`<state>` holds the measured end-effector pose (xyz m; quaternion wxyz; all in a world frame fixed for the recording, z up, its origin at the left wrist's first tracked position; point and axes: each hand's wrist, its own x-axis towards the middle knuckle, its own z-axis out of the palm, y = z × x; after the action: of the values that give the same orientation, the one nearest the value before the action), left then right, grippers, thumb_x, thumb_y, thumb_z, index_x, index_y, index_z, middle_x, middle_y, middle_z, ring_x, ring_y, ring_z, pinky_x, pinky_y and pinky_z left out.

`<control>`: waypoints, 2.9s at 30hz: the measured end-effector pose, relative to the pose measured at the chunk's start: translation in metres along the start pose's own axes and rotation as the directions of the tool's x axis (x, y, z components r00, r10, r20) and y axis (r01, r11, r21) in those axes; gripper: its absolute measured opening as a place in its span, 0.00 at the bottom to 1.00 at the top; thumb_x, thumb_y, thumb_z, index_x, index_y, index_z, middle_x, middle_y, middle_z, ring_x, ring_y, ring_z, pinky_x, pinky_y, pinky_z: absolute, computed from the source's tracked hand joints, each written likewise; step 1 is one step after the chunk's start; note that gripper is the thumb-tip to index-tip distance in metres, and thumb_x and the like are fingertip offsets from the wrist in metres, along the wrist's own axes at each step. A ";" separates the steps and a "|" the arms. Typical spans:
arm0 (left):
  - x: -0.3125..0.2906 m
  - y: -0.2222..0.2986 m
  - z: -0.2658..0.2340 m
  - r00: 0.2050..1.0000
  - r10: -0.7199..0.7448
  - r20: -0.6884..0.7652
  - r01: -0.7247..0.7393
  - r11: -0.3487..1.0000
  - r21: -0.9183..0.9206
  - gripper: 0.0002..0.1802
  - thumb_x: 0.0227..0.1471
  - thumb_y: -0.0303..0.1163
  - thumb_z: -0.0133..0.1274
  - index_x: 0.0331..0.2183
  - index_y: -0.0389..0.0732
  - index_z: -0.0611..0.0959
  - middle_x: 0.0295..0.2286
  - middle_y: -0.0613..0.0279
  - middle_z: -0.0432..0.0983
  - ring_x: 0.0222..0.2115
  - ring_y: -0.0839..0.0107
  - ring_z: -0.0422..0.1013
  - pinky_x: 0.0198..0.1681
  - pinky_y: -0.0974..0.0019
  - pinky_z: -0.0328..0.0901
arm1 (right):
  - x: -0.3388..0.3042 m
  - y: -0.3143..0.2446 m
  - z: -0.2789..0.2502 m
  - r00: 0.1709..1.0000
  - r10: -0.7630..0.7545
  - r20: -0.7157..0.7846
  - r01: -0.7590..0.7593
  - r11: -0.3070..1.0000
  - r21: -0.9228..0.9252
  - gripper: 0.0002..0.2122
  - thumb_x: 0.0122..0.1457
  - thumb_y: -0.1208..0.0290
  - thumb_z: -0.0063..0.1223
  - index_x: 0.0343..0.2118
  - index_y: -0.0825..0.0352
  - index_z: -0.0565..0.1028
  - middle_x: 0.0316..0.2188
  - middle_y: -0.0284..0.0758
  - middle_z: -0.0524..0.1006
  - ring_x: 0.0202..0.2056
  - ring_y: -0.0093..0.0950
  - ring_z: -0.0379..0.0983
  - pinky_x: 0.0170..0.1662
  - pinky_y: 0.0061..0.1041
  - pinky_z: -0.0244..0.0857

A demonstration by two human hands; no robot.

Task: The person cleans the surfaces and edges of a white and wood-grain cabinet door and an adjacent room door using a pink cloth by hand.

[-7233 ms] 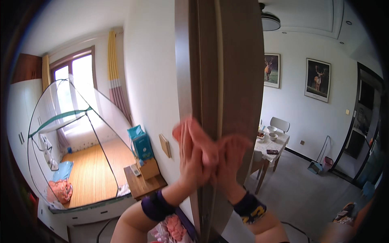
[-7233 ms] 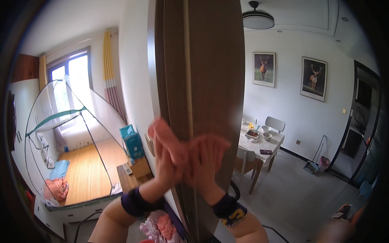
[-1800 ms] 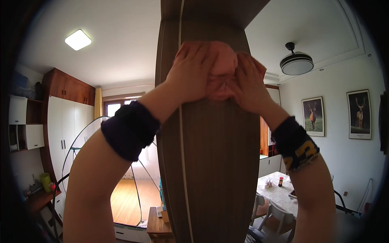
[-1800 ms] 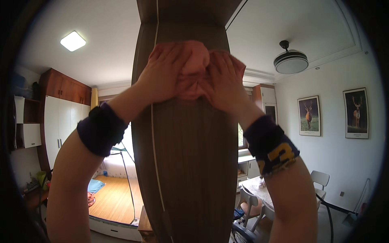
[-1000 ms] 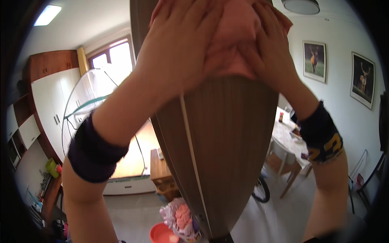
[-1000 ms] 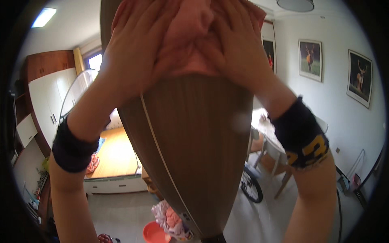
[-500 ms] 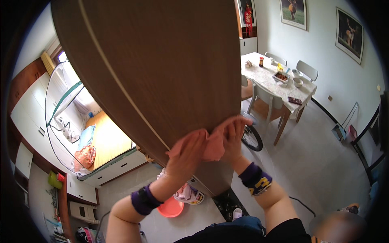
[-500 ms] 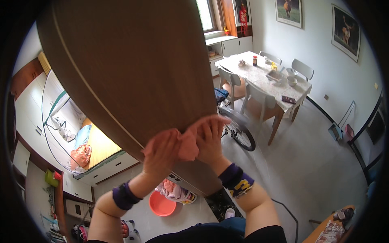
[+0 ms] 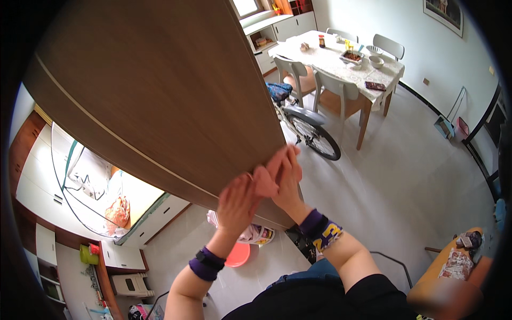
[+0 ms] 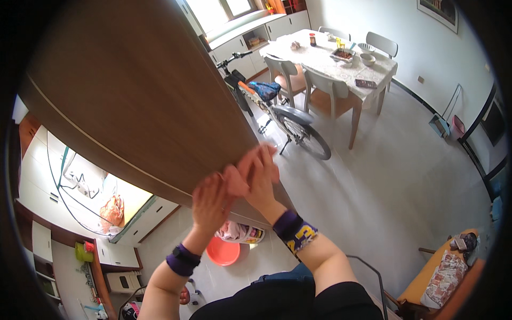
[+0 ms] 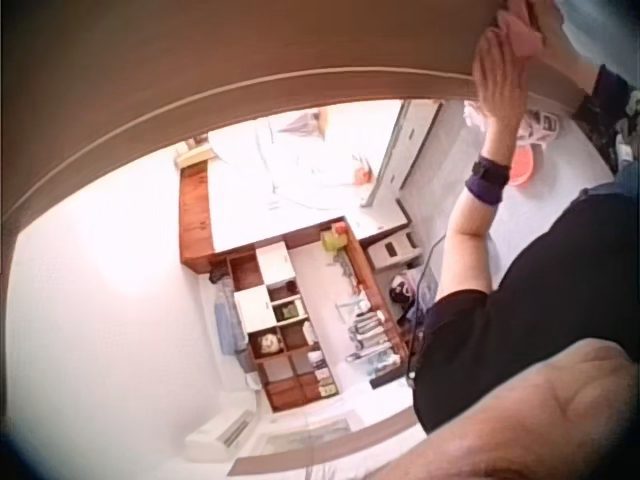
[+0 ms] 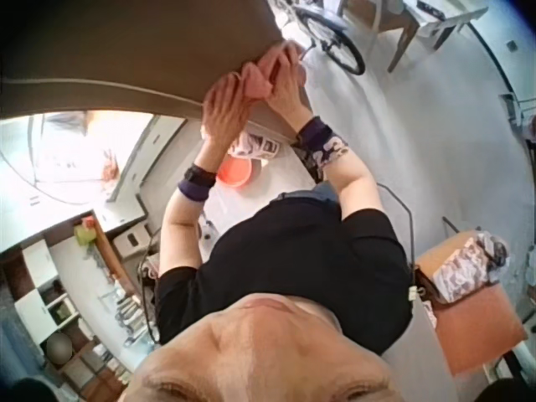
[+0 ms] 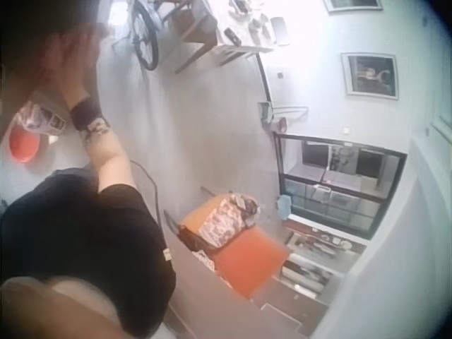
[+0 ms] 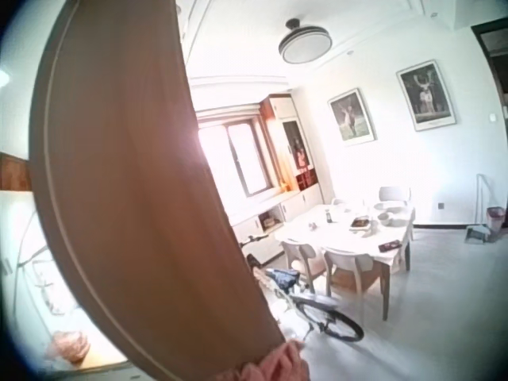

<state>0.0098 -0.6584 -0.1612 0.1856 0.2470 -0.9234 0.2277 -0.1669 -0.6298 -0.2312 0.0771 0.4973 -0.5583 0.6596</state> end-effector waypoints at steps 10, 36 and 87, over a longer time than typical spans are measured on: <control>0.014 0.009 0.026 0.982 -0.075 -0.173 0.099 0.986 0.133 0.22 0.54 0.37 0.52 0.52 0.45 0.77 0.56 0.56 0.69 0.57 0.62 0.65 0.57 0.55 0.55 | 0.053 -0.003 0.029 0.950 -0.198 -0.240 0.156 0.970 -0.184 0.46 0.51 0.44 0.56 0.64 0.74 0.54 0.63 0.55 0.58 0.59 0.52 0.56 0.59 0.45 0.50; -0.023 0.024 0.032 0.949 -0.248 -0.193 0.256 0.967 0.017 0.30 0.55 0.42 0.47 0.57 0.43 0.74 0.57 0.53 0.66 0.58 0.52 0.62 0.62 0.55 0.50 | -0.101 -0.017 0.086 0.831 0.547 0.101 -0.537 0.741 0.403 0.27 0.67 0.53 0.40 0.59 0.72 0.58 0.53 0.43 0.65 0.54 0.34 0.62 0.59 0.34 0.57; -0.065 0.017 0.057 1.000 0.020 -0.006 -0.021 0.895 -0.447 0.44 0.45 0.39 0.58 0.59 0.25 0.62 0.58 0.35 0.59 0.61 0.39 0.54 0.63 0.44 0.48 | -0.011 -0.063 0.057 0.981 0.148 -0.126 -0.179 0.943 -0.282 0.50 0.50 0.57 0.55 0.68 0.72 0.36 0.63 0.53 0.43 0.63 0.49 0.42 0.65 0.47 0.40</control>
<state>0.0398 -0.6505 -0.2433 0.2355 0.1878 -0.9535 0.0119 -0.0873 -0.6482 -0.2047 0.1234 0.3977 -0.6843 0.5987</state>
